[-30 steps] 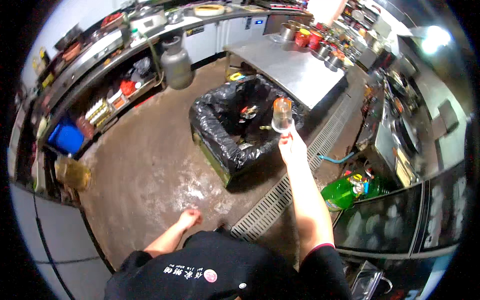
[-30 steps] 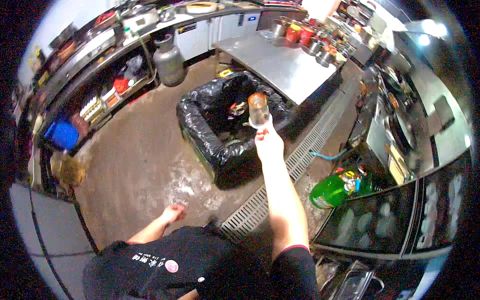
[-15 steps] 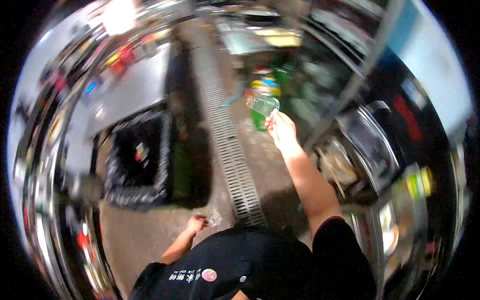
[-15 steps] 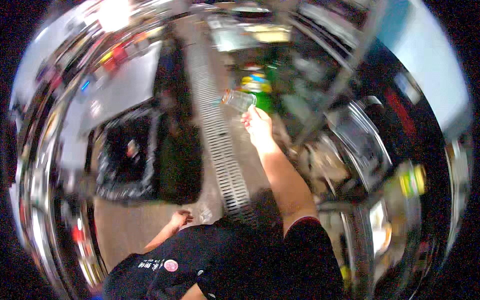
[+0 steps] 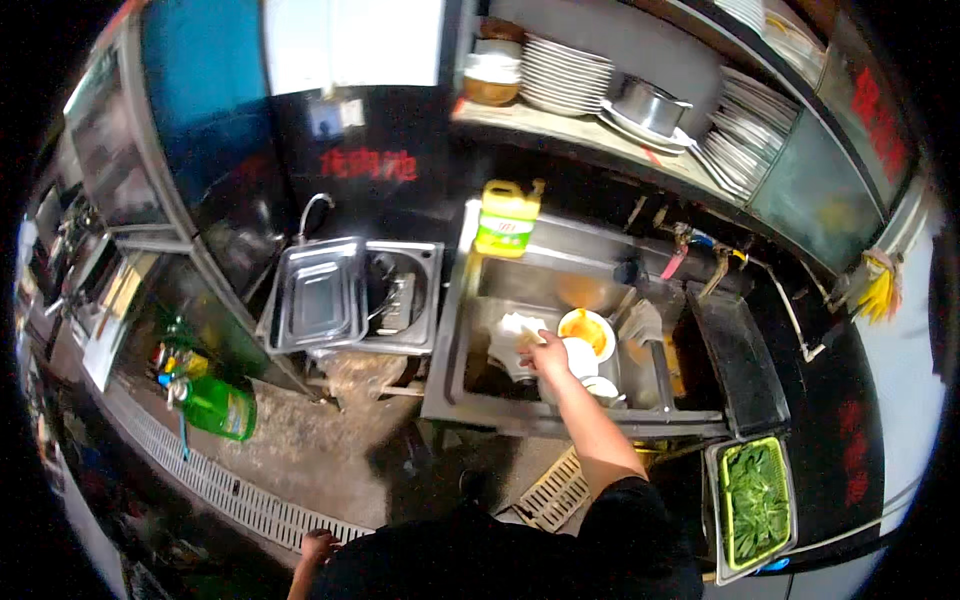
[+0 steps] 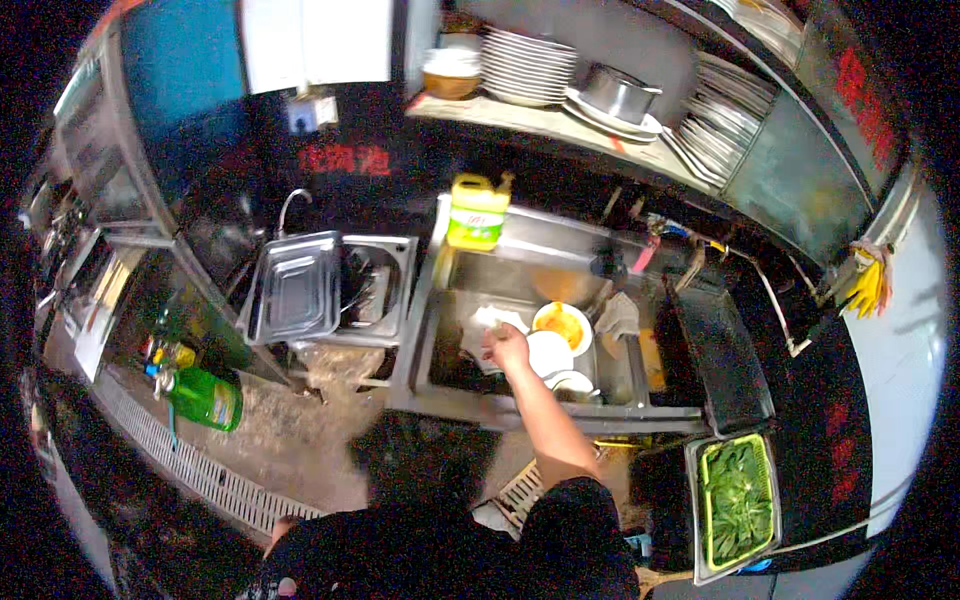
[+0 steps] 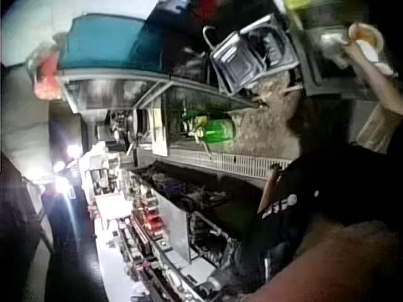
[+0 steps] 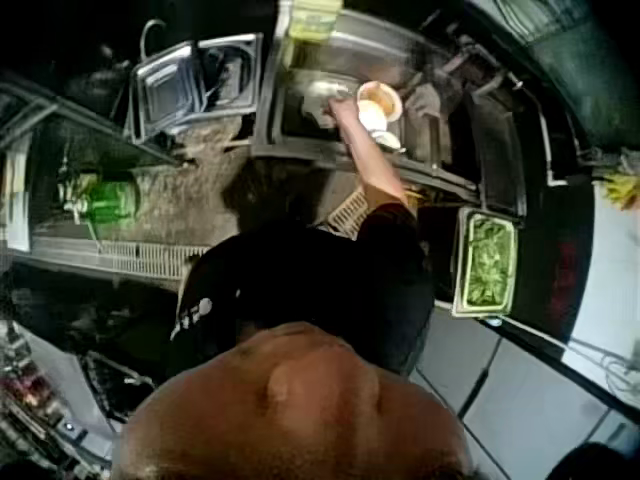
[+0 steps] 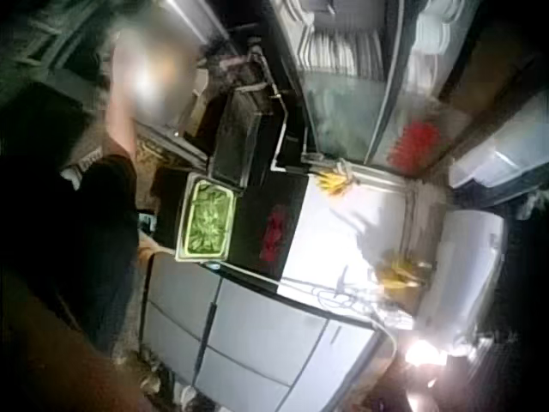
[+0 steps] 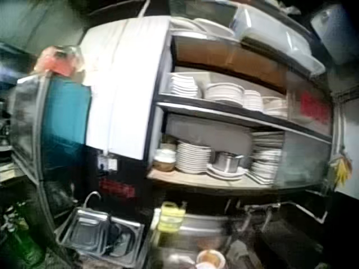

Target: The person clears trash, cups, utensils, and bowls from a dining table, carries the stacked dishes into the kitchen, empties food waste into a trash bin and places the dishes in a sink, then picks up clean spoons and sets them on a counter.

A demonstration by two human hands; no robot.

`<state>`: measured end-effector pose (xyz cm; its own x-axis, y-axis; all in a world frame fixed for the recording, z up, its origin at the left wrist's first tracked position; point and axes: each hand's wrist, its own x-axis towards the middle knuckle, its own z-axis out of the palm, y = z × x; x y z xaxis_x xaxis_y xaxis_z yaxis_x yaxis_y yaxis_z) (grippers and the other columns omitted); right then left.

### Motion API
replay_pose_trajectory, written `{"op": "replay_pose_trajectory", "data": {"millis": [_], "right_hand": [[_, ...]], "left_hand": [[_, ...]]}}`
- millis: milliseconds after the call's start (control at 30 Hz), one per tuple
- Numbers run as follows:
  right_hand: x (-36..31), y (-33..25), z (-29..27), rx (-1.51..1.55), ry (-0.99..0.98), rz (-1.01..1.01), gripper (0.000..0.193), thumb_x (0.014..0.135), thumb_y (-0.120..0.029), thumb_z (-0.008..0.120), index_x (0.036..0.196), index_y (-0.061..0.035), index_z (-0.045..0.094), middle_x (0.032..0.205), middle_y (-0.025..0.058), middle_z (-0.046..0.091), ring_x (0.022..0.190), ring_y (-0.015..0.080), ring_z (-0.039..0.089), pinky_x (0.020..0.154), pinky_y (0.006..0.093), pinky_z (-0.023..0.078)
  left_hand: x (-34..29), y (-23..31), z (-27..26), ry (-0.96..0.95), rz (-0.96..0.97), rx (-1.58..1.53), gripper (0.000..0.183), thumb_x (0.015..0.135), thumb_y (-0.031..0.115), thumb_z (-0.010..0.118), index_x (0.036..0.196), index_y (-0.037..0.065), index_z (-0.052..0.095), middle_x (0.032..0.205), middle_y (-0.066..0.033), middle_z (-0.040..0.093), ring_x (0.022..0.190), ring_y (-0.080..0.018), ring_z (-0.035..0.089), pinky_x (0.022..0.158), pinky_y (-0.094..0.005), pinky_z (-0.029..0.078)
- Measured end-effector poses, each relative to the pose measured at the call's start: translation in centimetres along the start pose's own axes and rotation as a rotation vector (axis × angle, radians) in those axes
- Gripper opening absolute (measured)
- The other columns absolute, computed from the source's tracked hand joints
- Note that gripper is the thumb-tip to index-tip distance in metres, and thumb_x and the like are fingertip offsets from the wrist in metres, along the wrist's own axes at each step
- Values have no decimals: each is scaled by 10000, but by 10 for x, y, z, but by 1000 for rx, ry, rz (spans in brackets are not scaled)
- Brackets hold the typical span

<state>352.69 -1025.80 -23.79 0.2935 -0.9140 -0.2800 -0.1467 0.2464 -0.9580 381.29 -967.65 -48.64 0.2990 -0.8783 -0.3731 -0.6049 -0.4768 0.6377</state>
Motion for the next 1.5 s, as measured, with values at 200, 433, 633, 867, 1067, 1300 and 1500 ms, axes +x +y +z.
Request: {"op": "replay_pose_trajectory", "data": {"millis": [200,433,633,867,1067,1300,1500], "right_hand": [[61,-109,-97,-254,-189,-395,275,837,-88,569,1084,22,521,801,82,640,607,114,580,557,239,480],[53,-305,-164,-463,35,-783,202,828,-167,582,950,-15,634,759,29,637,680,76,548,628,233,452],[118,-423,-209,-747,611,-1206,221,764,-194,625,897,-18,640,808,131,647,726,214,622,690,306,477],[207,-494,-197,-1290,228,-636,343,702,-212,665,985,-24,621,989,142,624,905,245,587,781,314,449],[245,-500,-197,-1852,125,-237,334,705,-191,651,985,-14,614,994,163,615,920,265,580,789,326,447],[264,-511,-179,-1979,194,-296,324,708,-167,635,985,-1,606,999,188,604,938,288,572,798,340,445],[251,-506,-188,-2018,314,-369,315,712,-147,621,985,9,599,1003,209,595,954,308,565,806,351,443]], "left_hand": [[144,174,-32,-89,-376,-650,319,792,102,580,1078,-21,511,864,-162,633,724,-237,639,571,-285,500],[187,164,-32,-66,-640,-984,280,802,71,557,1072,2,532,927,-153,641,701,-219,634,590,-310,500],[171,118,-5,93,-831,-828,215,810,75,530,1011,4,557,884,-140,647,629,-229,619,576,-324,500],[169,119,22,170,-865,-716,191,803,89,529,972,12,572,865,-134,648,620,-231,613,571,-330,501],[161,121,40,238,-943,-780,174,796,102,527,938,20,585,849,-129,649,611,-233,608,567,-336,501],[175,128,60,323,-959,-1030,160,788,116,526,898,28,600,831,-123,651,602,-235,601,563,-343,501],[206,136,56,318,-796,-1101,155,746,151,555,760,18,633,752,-100,651,599,-220,602,566,-322,498]]}}
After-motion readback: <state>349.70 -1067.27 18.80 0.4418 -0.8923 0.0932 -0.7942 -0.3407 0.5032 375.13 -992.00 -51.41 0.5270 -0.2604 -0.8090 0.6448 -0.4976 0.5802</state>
